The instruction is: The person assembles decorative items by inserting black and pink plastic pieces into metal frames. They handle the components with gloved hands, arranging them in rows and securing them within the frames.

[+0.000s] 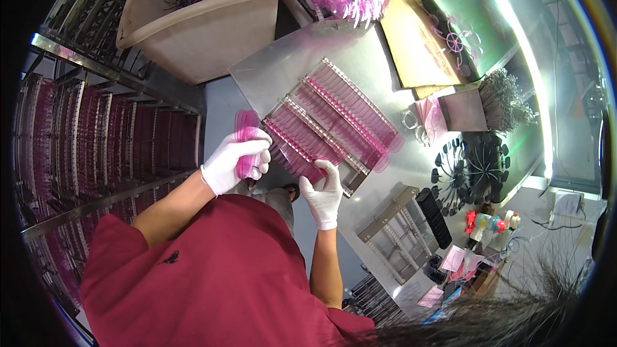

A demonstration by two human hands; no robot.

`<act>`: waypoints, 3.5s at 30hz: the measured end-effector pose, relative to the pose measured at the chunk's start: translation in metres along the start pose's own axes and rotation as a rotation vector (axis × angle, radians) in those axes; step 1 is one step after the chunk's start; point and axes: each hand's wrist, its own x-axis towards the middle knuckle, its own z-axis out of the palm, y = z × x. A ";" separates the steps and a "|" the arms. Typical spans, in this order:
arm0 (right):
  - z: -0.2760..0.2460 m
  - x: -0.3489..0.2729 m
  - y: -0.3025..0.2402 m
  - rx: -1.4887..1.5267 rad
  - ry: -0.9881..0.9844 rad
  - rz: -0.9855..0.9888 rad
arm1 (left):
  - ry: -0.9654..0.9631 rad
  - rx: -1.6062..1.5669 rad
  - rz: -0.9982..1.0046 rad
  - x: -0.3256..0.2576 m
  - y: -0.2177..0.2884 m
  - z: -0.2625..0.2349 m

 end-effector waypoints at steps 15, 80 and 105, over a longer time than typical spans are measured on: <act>0.002 -0.004 -0.012 -0.466 -0.053 -0.147 | 0.022 -0.018 0.058 -0.007 -0.011 0.000; -0.094 0.024 -0.046 -0.961 -0.491 -0.422 | -0.847 1.450 1.507 0.175 0.021 0.188; -0.147 -0.046 0.067 -0.719 0.007 -0.128 | -0.197 1.442 1.105 0.351 0.046 0.549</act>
